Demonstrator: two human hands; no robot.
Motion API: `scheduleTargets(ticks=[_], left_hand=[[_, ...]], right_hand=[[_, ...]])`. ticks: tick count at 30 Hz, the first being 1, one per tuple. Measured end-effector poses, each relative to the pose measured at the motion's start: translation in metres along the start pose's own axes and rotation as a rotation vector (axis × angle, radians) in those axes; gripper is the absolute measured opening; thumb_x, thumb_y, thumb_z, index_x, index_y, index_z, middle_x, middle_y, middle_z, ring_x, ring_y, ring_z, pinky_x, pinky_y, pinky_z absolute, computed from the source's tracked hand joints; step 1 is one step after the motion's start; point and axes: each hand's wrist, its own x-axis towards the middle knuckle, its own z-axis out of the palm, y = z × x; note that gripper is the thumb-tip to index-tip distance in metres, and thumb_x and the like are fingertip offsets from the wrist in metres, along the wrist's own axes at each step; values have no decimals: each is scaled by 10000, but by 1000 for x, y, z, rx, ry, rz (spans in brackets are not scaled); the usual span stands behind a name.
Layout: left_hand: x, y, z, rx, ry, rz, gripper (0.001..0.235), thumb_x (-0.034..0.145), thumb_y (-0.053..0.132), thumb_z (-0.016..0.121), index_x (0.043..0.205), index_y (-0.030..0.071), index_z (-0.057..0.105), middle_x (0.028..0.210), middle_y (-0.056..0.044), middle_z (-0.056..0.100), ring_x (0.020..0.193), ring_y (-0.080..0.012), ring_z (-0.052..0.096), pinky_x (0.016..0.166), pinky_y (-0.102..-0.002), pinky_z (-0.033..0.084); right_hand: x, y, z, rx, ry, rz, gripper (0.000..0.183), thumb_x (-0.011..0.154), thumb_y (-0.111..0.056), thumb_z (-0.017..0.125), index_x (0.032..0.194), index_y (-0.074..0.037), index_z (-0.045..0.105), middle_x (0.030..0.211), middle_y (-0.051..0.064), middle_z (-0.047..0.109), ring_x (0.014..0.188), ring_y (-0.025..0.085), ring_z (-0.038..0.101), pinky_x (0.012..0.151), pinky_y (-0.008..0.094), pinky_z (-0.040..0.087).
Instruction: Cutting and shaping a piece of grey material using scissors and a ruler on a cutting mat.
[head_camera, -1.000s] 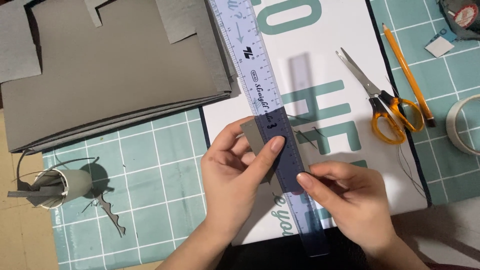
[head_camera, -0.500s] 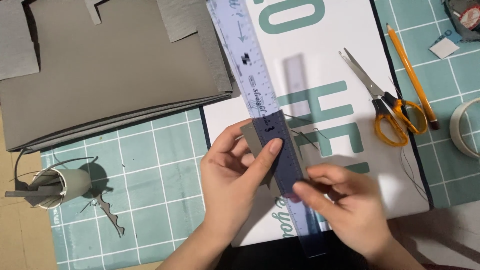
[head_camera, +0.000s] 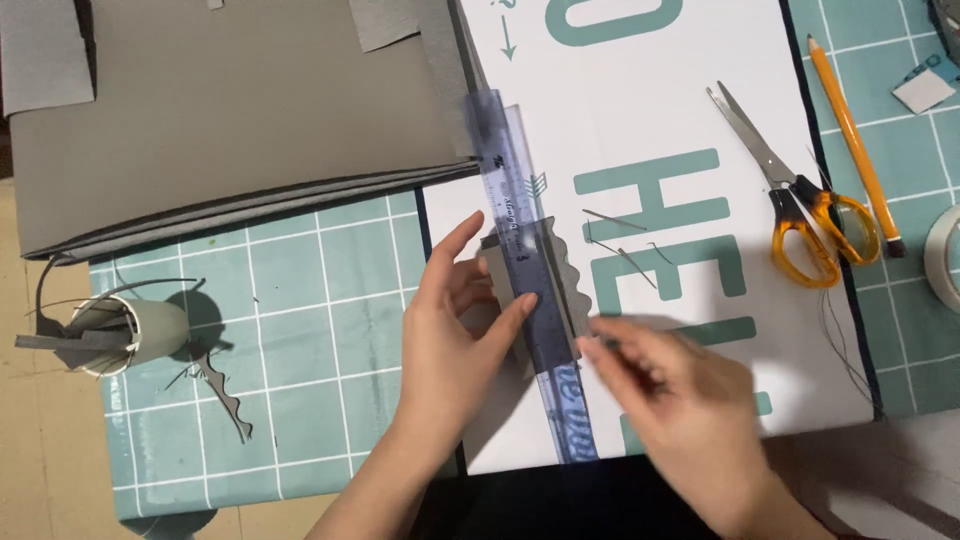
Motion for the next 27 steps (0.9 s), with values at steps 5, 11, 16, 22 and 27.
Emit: scheduleTargets(ticks=[5, 11, 16, 22, 27], left_hand=[[-6, -1, 0, -3, -59, -33, 607, 844, 55, 809, 1396, 211, 610, 927, -25, 581, 738, -102, 616, 746, -201, 557], [-3, 7, 6, 19, -61, -15, 597, 855, 37, 792, 1390, 226, 605, 935, -16, 579, 742, -99, 598, 668, -205, 556], [9, 2, 17, 161, -59, 84, 561, 879, 95, 756, 1396, 214, 573, 920, -10, 653, 700, -114, 616, 642, -241, 539], [-2, -15, 17, 624, 57, 493, 421, 947, 130, 692, 1349, 51, 593, 1298, -158, 605, 1165, -354, 559, 913, -441, 528], [-11, -5, 4, 876, 127, 765, 388, 1017, 174, 725, 1371, 106, 582, 1505, -257, 434, 1284, -461, 528, 1100, -543, 491]], right_hand=[[19, 17, 2, -421, 102, -362, 411, 949, -134, 753, 1338, -261, 725, 1023, 27, 520, 893, 316, 469, 798, 392, 507], [7, 27, 7, -592, 149, -242, 366, 927, -345, 762, 1291, -380, 739, 1049, -21, 483, 992, 296, 498, 811, 473, 384], [6, 31, 5, -559, 196, -271, 349, 934, -302, 799, 1271, -377, 749, 1056, -24, 490, 981, 292, 492, 804, 467, 363], [7, 33, 8, -480, 196, -317, 356, 951, -230, 787, 1289, -338, 749, 1064, -39, 507, 1000, 244, 494, 852, 450, 343], [8, 30, 9, -470, 213, -324, 345, 947, -213, 805, 1275, -312, 763, 1056, -30, 525, 1005, 255, 506, 814, 452, 334]])
